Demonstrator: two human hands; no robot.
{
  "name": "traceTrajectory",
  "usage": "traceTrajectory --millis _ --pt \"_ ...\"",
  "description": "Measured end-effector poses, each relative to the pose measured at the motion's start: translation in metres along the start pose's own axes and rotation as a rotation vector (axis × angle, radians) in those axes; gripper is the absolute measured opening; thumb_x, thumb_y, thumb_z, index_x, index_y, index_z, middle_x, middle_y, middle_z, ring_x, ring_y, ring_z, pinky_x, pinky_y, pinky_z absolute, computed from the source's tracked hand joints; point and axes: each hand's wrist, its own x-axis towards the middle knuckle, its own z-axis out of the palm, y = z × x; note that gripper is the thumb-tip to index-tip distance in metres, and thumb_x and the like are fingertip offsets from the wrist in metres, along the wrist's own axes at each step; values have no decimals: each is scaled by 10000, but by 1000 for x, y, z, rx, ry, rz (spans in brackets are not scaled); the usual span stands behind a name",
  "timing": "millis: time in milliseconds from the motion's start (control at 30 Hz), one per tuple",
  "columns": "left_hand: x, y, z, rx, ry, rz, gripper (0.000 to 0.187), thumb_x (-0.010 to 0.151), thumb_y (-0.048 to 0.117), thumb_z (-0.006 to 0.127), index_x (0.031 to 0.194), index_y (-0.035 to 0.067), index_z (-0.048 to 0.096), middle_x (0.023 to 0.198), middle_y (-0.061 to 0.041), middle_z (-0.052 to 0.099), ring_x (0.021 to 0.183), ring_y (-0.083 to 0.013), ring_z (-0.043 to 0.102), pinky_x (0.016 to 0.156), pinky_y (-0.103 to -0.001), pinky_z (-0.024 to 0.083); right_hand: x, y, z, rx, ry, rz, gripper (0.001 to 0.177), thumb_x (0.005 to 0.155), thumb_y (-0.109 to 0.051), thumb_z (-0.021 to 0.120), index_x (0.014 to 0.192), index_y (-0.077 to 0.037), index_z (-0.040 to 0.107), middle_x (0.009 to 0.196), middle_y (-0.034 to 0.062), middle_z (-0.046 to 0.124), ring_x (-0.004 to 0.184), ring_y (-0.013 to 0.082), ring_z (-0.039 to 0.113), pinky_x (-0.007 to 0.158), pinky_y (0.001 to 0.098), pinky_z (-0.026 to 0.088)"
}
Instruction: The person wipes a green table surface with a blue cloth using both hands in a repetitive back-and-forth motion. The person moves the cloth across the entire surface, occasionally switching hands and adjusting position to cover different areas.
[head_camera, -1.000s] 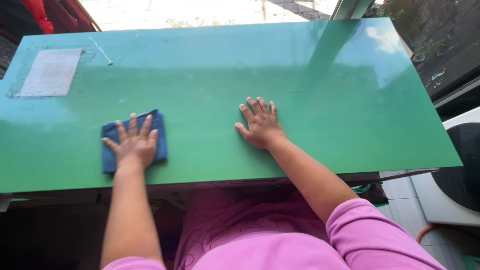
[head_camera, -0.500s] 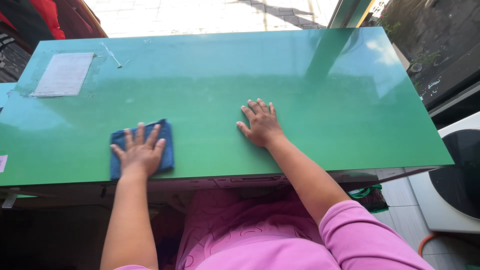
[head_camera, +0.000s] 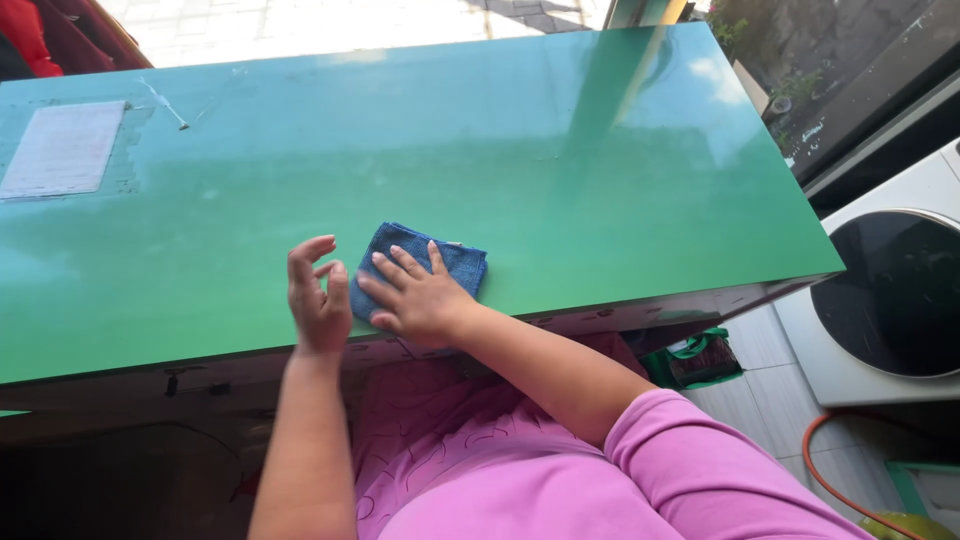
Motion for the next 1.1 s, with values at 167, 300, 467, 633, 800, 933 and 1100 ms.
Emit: traceTrajectory --millis 167,300,467,633,800,933,1100 --pt "-1 2 -16 655 -427 69 496 1070 504 486 1503 264 499 1516 -26 501 1493 -282 377 1156 -795 48 -57 80 -29 -36 108 289 593 1044 -664 308 1576 -407 366 1707 58 269 1581 371 192 1171 766 147" --pt "-18 4 9 934 -638 136 595 1054 655 325 1536 329 453 1637 35 424 1603 -217 221 1145 -844 -56 -98 171 -40 106 112 1040 663 1011 -755 214 1617 -489 251 1723 185 67 1557 506 -57 1106 852 58" --pt "-10 4 3 974 -727 106 659 995 718 330 1557 382 400 1671 53 368 1616 -230 194 1163 -848 45 -94 115 -30 -6 50 745 706 1019 -730 224 1645 -406 188 1701 259 127 1544 556 77 1095 860 77" --pt "-7 -3 -2 905 -717 114 730 944 741 399 1568 363 401 1671 32 379 1609 -248 232 1198 -817 80 -142 129 -44 14 26 625 633 1007 -745 227 1594 -509 264 1723 139 158 1575 463 89 1137 818 85" --pt "-13 -14 -8 799 -670 113 791 927 720 395 1567 255 424 1686 -6 362 1623 -246 195 1181 -793 -67 -181 202 -51 238 15 1201 934 902 -792 148 1659 -293 -73 1745 73 -144 1581 408 -151 1172 761 -74" --pt "-9 -6 -12 753 -671 47 898 933 719 364 1633 159 304 1681 -52 347 1619 -264 171 1182 -775 -81 -174 162 -63 161 -103 1114 788 995 -644 40 1648 -245 -149 1722 126 -215 1564 445 -173 1174 765 -75" --pt "-5 -8 -19 707 -596 30 936 962 709 358 1620 42 349 1665 -206 395 1582 -372 271 1218 -773 -43 -215 172 -56 69 -185 777 873 860 -802 100 1639 -429 -33 1743 -2 -152 1593 345 -143 1206 695 -86"
